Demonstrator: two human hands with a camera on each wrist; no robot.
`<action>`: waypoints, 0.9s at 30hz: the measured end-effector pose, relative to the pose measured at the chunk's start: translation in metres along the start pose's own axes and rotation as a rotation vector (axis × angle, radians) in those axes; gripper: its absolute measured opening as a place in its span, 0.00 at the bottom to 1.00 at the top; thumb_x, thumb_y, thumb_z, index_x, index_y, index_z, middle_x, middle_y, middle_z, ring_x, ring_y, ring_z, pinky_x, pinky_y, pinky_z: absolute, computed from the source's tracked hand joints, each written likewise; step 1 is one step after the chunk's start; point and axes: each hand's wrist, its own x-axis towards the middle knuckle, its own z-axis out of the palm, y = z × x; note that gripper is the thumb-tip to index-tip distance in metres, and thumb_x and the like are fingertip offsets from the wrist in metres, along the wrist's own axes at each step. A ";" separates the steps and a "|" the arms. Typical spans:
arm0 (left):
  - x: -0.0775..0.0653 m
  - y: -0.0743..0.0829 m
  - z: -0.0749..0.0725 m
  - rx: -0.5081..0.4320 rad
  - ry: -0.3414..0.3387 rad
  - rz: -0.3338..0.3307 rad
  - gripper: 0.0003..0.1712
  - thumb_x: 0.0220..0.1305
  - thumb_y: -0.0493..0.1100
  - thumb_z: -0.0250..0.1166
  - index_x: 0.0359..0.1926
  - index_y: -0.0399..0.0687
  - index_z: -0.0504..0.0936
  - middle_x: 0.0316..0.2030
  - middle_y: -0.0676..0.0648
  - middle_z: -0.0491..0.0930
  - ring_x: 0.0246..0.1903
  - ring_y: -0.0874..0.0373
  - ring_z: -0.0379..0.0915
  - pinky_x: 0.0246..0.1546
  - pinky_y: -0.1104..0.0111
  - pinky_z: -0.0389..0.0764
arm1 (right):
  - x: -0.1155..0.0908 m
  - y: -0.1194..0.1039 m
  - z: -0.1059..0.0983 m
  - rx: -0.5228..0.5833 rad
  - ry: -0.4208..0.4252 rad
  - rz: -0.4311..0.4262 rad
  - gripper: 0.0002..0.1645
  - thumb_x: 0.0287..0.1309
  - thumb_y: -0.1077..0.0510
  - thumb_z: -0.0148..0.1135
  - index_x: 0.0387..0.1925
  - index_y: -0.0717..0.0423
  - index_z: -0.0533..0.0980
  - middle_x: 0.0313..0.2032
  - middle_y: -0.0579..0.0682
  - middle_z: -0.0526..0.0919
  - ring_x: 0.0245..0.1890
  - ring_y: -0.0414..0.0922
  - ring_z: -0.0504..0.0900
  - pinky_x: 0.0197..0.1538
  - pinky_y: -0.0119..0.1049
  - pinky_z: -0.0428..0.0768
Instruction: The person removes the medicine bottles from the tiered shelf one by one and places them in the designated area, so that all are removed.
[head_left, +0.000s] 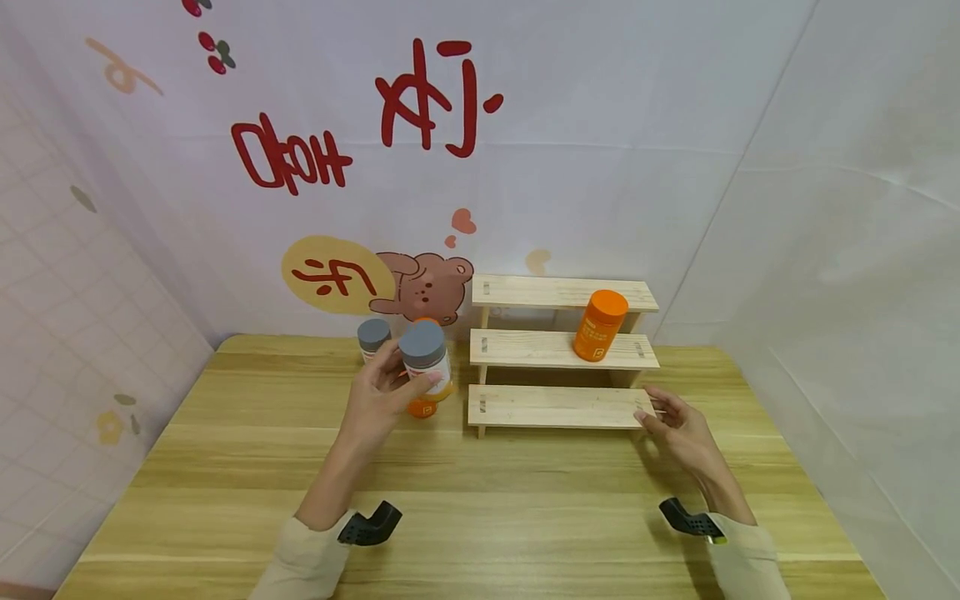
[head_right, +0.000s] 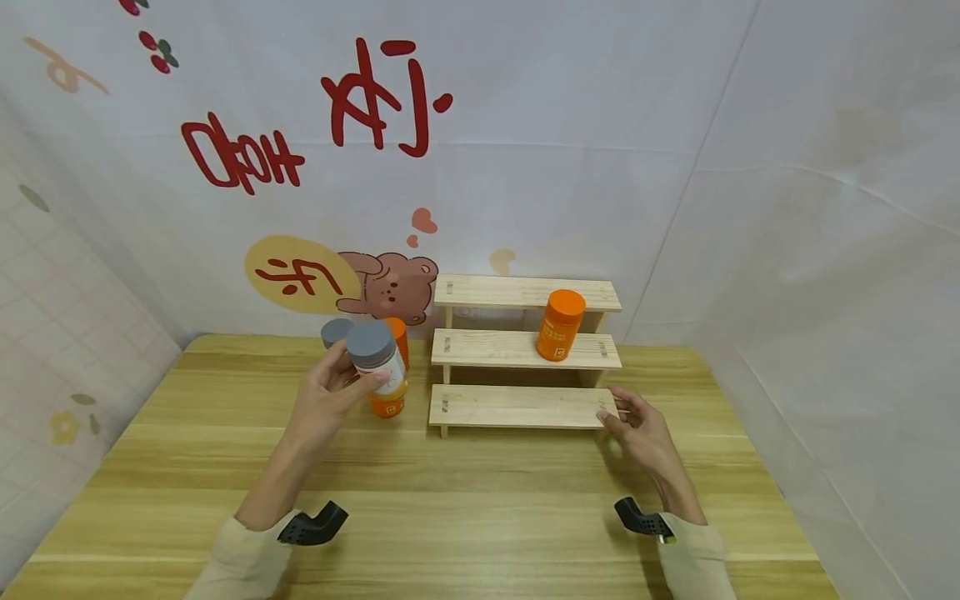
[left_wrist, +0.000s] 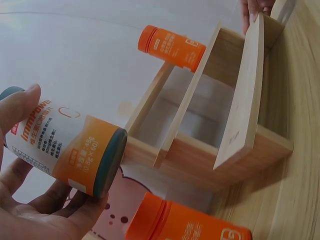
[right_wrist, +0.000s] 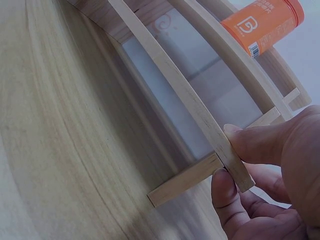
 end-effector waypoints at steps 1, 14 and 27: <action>-0.001 0.000 -0.003 0.009 0.006 -0.005 0.35 0.63 0.37 0.73 0.69 0.56 0.74 0.58 0.53 0.80 0.58 0.60 0.78 0.61 0.70 0.78 | 0.000 0.000 0.000 0.000 -0.003 0.001 0.40 0.70 0.45 0.64 0.76 0.56 0.64 0.66 0.62 0.74 0.54 0.35 0.72 0.49 0.15 0.71; -0.010 -0.007 -0.037 0.087 0.067 -0.062 0.36 0.67 0.41 0.71 0.73 0.55 0.70 0.62 0.52 0.77 0.61 0.62 0.74 0.61 0.81 0.74 | -0.001 -0.001 0.001 0.005 -0.006 0.007 0.41 0.70 0.45 0.64 0.76 0.57 0.63 0.66 0.62 0.73 0.54 0.36 0.72 0.49 0.15 0.72; -0.010 -0.022 -0.056 0.110 0.130 -0.069 0.35 0.67 0.41 0.71 0.73 0.52 0.70 0.59 0.60 0.79 0.59 0.66 0.75 0.59 0.83 0.74 | -0.001 -0.001 0.000 0.005 -0.001 -0.001 0.40 0.70 0.45 0.64 0.76 0.57 0.64 0.65 0.62 0.74 0.53 0.35 0.72 0.49 0.15 0.72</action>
